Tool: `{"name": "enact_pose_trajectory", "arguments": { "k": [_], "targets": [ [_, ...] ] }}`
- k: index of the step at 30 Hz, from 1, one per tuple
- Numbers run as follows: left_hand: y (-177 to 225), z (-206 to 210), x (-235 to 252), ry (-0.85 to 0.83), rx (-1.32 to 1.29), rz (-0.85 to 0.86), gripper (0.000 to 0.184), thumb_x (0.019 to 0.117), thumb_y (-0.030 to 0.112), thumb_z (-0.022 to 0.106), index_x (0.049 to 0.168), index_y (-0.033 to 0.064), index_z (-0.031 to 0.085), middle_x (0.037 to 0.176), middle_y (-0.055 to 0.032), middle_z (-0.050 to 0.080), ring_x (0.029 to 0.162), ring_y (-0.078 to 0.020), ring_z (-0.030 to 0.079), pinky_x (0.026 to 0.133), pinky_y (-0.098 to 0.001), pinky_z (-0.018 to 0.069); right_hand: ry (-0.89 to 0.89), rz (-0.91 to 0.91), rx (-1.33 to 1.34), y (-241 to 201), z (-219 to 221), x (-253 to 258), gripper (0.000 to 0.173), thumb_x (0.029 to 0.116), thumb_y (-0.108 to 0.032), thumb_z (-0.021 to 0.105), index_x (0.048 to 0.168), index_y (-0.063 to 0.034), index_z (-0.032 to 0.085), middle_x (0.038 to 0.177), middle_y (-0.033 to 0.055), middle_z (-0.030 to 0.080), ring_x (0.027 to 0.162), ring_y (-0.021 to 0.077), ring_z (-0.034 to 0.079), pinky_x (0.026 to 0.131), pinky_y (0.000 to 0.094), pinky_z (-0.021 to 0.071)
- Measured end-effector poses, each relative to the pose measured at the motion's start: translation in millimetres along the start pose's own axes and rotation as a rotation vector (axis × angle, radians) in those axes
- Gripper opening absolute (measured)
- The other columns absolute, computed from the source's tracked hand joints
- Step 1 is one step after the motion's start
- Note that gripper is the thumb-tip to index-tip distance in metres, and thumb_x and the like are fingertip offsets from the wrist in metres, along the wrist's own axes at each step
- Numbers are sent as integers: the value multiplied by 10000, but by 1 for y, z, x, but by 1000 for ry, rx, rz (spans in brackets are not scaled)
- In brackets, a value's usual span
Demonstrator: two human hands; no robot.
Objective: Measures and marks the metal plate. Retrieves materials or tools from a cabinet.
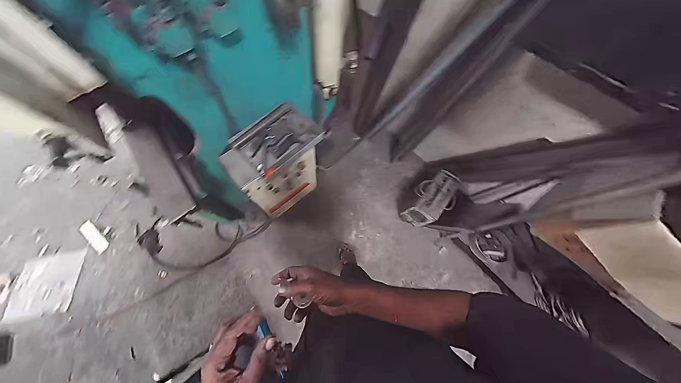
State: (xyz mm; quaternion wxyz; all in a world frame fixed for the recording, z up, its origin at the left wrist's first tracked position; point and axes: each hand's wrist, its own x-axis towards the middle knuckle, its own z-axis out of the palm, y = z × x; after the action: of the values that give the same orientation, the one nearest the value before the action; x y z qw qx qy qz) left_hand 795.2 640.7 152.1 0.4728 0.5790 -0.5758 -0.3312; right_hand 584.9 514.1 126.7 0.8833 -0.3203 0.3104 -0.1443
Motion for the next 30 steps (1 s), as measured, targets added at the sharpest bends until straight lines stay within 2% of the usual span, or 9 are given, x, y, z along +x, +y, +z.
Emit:
{"name": "enact_pose_trajectory", "arguments": {
  "k": [3, 8, 11, 15, 19, 21, 23, 26, 30],
  "targets": [
    [-9, 28, 21, -121, -142, -94, 297, 920, 200, 774, 1212, 174, 724, 1081, 64, 752, 948, -83, 716, 849, -286, 616, 296, -118, 224, 2, -61, -41, 386, 1046, -135, 518, 1424, -86, 456, 1157, 115, 685, 893, 217, 713, 764, 362, 610],
    [-8, 110, 75, -408, -67, -215, 383, 923, 121, 746, 1253, -47, 647, 1040, -52, 746, 902, -100, 716, 812, -309, 622, 623, -355, 412, 29, -187, -122, 399, 998, -16, 540, 1392, -31, 477, 1159, 162, 685, 937, 276, 719, 819, 427, 623],
    [8, 185, 120, -551, -88, -276, 390, 917, 61, 733, 1279, -48, 641, 1036, -103, 742, 901, -164, 726, 790, -348, 630, 807, -405, 475, 24, -251, -179, 207, 1033, -162, 574, 1209, -55, 581, 976, 108, 708, 748, 188, 686, 645, 324, 586],
    [19, 286, 182, -660, -141, -276, 401, 921, 77, 717, 1299, -33, 639, 1023, -112, 744, 878, -184, 721, 760, -345, 622, 1175, -640, 402, -25, -338, -250, 218, 986, -285, 681, 886, -109, 599, 610, -27, 534, 477, 77, 495, 448, 238, 447],
    [37, 355, 225, -721, -106, -215, 416, 907, 145, 748, 1291, 6, 669, 1038, -120, 746, 901, -223, 730, 769, -362, 634, 1554, -806, 13, -121, -423, -322, 242, 934, -276, 732, 1001, -76, 612, 763, 24, 579, 562, 132, 505, 515, 335, 458],
    [47, 376, 239, -746, -110, -209, 416, 904, 162, 755, 1286, 16, 676, 1040, -123, 747, 900, -233, 727, 764, -367, 631, 1640, -866, -183, -180, -459, -360, 436, 948, -328, 722, 1325, -142, 607, 1069, 111, 668, 701, 204, 590, 593, 411, 519],
    [55, 395, 254, -791, -117, -207, 421, 905, 167, 760, 1290, 20, 674, 1051, -122, 747, 908, -239, 726, 773, -370, 629, 1700, -934, -251, -249, -493, -394, 729, 933, -339, 726, 1565, -154, 414, 1389, 152, 588, 846, 221, 637, 711, 440, 558],
    [58, 419, 281, -905, -99, -172, 449, 901, 189, 773, 1307, 30, 665, 1072, -106, 750, 915, -231, 732, 773, -370, 637, 1728, -1079, -154, -331, -536, -417, 945, 892, -331, 765, 1640, -134, 224, 1227, 112, 584, 617, 115, 502, 502, 297, 449],
    [55, 449, 331, -1036, -56, -173, 443, 896, 186, 789, 1300, 48, 673, 1102, -88, 752, 934, -217, 737, 772, -371, 640, 1813, -1152, -180, -365, -558, -413, 872, 883, -314, 760, 1609, -96, 330, 1347, 122, 621, 782, 157, 609, 667, 359, 534]
  ]
}}
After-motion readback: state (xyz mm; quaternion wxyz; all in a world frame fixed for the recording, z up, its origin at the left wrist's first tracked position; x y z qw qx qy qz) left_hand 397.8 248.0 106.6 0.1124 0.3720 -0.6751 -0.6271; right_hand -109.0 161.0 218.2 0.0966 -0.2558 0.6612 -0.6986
